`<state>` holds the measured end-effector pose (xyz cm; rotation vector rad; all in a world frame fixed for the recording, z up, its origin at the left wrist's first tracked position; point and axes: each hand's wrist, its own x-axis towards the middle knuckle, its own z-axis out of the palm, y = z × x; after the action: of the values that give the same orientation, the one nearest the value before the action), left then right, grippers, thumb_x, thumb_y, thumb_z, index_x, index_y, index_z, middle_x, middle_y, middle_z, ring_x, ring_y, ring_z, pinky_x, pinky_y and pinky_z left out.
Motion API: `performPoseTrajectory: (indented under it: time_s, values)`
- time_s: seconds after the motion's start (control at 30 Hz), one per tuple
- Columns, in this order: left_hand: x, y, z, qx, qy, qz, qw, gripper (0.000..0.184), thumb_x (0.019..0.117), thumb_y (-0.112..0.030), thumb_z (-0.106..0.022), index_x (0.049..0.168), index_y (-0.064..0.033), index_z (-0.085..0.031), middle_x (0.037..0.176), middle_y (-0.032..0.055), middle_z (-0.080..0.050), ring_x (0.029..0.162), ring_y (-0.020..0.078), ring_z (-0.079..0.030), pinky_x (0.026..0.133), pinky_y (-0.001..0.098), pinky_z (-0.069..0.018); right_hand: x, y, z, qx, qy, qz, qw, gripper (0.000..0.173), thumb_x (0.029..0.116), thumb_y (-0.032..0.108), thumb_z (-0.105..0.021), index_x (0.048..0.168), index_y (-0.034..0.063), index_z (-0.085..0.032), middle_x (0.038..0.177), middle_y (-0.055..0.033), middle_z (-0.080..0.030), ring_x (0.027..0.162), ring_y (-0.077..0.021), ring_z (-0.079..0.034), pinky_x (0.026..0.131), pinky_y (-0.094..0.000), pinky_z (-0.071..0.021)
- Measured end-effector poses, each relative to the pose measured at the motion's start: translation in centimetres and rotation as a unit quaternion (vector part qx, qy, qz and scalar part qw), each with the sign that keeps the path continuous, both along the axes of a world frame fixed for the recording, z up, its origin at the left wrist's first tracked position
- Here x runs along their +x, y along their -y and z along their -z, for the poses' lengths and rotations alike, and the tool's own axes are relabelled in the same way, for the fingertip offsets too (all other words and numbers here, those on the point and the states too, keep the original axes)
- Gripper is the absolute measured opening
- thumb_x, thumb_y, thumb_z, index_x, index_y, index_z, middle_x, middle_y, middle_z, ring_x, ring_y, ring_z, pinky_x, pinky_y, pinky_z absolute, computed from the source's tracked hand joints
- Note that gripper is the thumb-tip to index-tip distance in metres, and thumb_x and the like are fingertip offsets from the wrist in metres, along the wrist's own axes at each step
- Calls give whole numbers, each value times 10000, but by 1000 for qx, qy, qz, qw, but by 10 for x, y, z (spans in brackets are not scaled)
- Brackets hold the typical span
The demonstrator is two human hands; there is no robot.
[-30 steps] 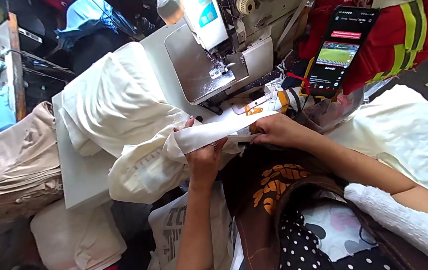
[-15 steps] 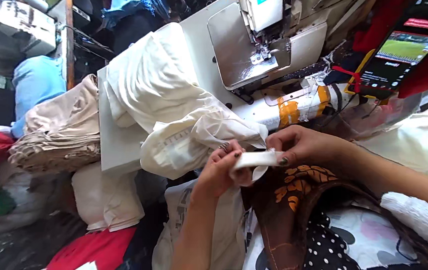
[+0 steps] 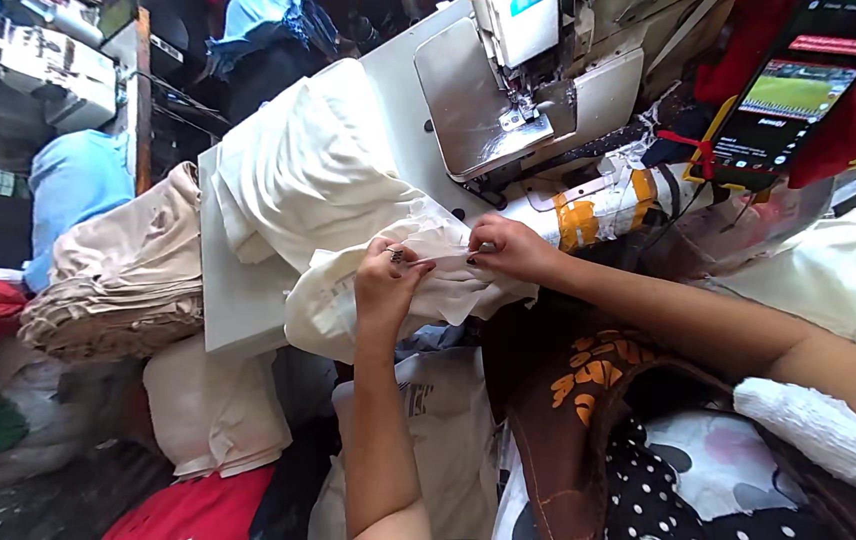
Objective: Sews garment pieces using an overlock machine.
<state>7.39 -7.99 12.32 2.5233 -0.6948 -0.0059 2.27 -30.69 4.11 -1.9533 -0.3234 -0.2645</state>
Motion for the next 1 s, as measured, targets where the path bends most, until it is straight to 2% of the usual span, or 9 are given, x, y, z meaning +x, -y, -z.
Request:
performPoseTrajectory:
  time_s: [0.1,0.23,0.4,0.53,0.63,0.67,0.8,0.9,1.0]
  values:
    - [-16,1,-16,-38,71,3,997,224,849,-181,-841,924,-3,-728,1020,153,-658,923,245,-656,811,424,-558,-8,8,-12,18,-4,23,1000,112,899,125,-739,895,14,-728,844,-102,-648,788,-181,-620,716,-332,-531]
    - [-31,9,-35,-65,153,12,986,194,897,-188,-797,931,-9,-730,984,131,-641,888,167,-635,782,288,-532,-16,15,-40,29,22,57,998,144,892,143,-752,871,8,-707,818,-87,-622,756,-135,-585,683,-259,-500]
    - [-33,15,-45,-90,177,43,979,192,906,-171,-788,941,8,-731,1019,146,-651,911,127,-640,803,220,-527,-20,26,-65,26,12,97,995,214,871,175,-782,841,18,-640,766,-66,-587,678,-108,-535,612,-248,-447]
    - [-29,21,-53,-77,194,65,976,150,916,-120,-766,985,6,-723,1020,160,-691,963,178,-677,865,284,-550,-20,32,-68,34,5,114,993,257,868,195,-796,872,24,-604,736,-49,-570,634,-101,-522,579,-255,-440]
    - [-18,38,-63,3,237,56,970,274,981,-184,-703,1220,-50,-709,1028,190,-652,860,302,-666,725,437,-553,-16,41,-65,41,-1,115,993,237,916,209,-755,1003,34,-622,743,-39,-551,619,-113,-499,576,-283,-447]
    - [-10,47,-67,19,253,50,966,267,990,-213,-692,1198,-46,-710,1014,206,-631,835,343,-652,695,481,-543,-14,45,-66,44,-6,117,992,200,944,212,-722,1030,46,-651,733,-30,-557,610,-112,-495,577,-293,-443]
    - [41,101,-78,-66,195,45,978,249,964,-195,-698,1033,44,-703,1084,252,-637,1060,390,-612,953,532,-478,-3,63,-72,61,-25,144,987,205,1024,241,-595,954,81,-702,804,-8,-636,703,-76,-576,675,-300,-493]
    - [71,148,-62,-96,70,2,993,238,1012,-140,-588,1128,41,-689,1179,227,-668,1141,327,-635,1005,484,-496,-2,81,-69,68,-65,165,982,199,1031,221,-566,980,76,-693,826,-38,-644,724,-116,-602,692,-360,-516]
    - [71,181,-28,-71,9,-91,993,254,983,-162,-607,1197,-58,-693,1186,164,-697,1195,354,-609,1048,603,-409,-21,91,-49,92,-102,146,980,148,1022,174,-575,1035,68,-677,733,-75,-616,592,-163,-578,534,-366,-505]
